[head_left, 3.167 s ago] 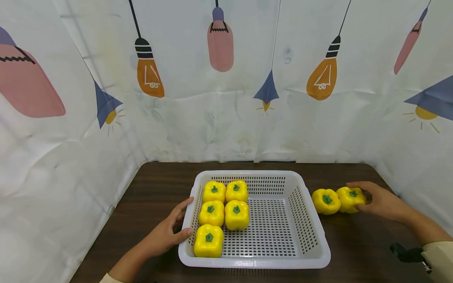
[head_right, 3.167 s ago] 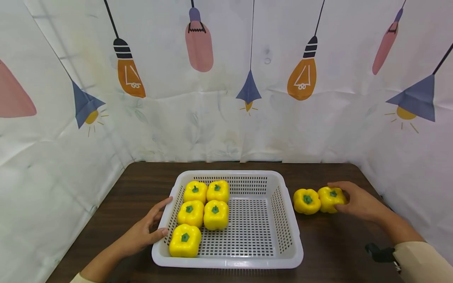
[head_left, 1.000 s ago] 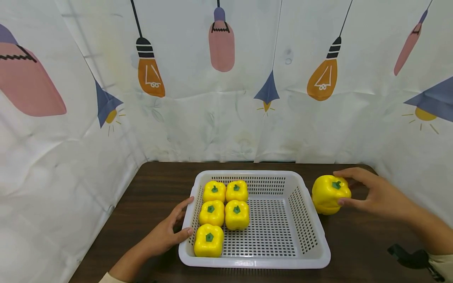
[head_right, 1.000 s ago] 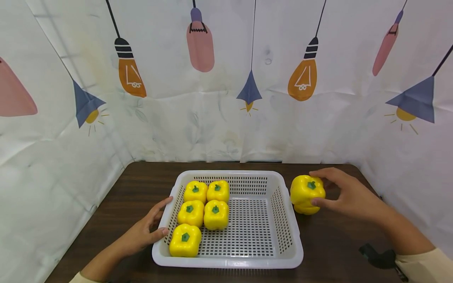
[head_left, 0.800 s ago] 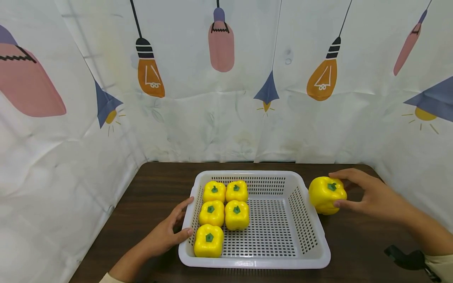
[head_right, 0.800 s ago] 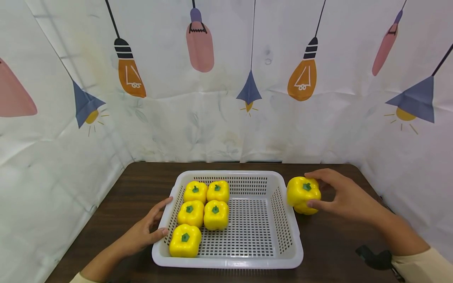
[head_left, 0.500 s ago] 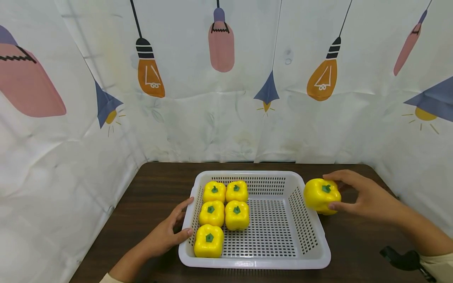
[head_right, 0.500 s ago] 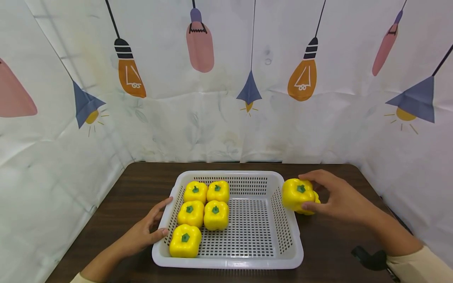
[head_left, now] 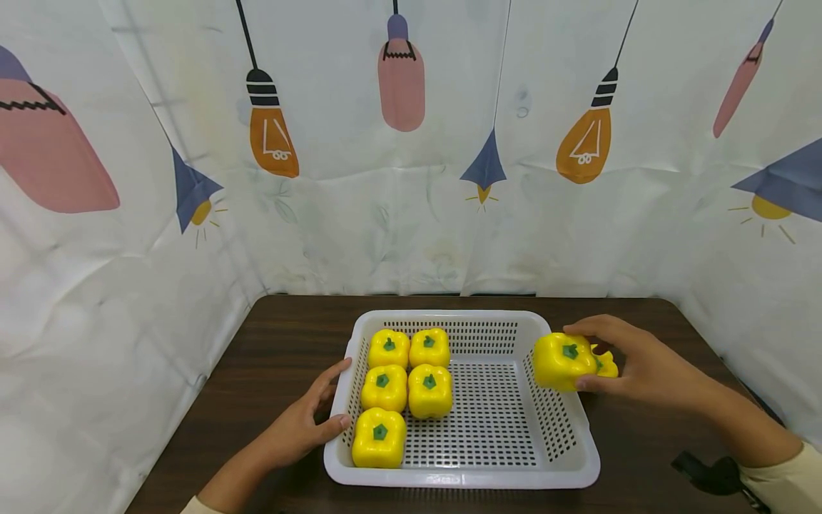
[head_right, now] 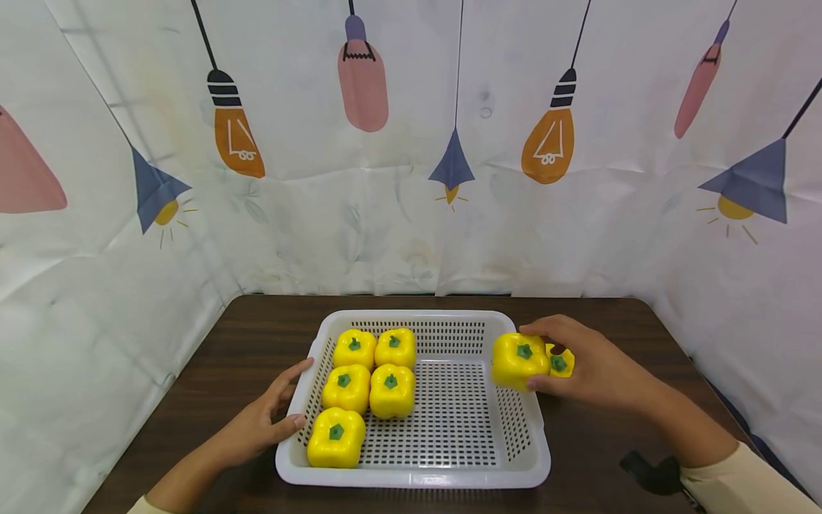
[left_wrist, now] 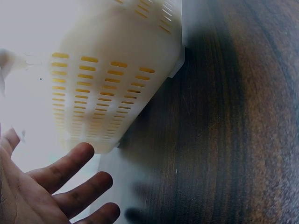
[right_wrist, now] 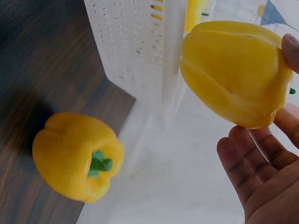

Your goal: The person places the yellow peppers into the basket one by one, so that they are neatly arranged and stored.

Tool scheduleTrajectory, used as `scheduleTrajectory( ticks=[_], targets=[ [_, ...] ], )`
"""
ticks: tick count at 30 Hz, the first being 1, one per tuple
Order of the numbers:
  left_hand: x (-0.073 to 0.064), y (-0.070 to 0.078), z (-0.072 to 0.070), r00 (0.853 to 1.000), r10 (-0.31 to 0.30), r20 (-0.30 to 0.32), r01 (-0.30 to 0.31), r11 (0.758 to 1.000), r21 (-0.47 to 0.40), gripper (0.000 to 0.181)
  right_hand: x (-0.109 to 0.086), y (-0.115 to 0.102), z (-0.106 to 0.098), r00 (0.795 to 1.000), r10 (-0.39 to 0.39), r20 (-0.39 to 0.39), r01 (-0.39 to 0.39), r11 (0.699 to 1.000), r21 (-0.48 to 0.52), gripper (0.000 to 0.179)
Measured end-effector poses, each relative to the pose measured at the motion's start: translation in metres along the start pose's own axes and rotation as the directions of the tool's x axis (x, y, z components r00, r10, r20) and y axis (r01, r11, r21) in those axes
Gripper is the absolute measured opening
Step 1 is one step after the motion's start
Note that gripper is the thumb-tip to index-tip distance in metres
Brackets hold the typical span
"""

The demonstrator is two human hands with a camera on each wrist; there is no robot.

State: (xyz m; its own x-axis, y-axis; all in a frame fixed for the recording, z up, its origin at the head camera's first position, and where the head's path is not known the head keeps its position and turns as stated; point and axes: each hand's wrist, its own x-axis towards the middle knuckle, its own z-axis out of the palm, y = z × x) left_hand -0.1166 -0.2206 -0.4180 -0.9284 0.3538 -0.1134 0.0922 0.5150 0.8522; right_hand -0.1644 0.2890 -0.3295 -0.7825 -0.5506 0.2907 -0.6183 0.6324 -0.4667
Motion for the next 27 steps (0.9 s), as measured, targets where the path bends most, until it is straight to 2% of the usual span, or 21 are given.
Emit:
scheduleTrajectory(
  ticks=[14,27],
  targets=[
    [0.000,0.000,0.000,1.000,0.000,-0.005,0.000,1.000,0.003,0.075,0.008,-0.010,0.018,0.999,0.029,0.038,-0.031,0.998,0.057,0.061],
    [-0.001,0.001,-0.001,1.000,-0.001,-0.002,0.001,1.000,0.010,0.075,0.013,-0.022,0.036,0.997,0.015,0.078,-0.018,0.999,0.037,0.067]
  ],
)
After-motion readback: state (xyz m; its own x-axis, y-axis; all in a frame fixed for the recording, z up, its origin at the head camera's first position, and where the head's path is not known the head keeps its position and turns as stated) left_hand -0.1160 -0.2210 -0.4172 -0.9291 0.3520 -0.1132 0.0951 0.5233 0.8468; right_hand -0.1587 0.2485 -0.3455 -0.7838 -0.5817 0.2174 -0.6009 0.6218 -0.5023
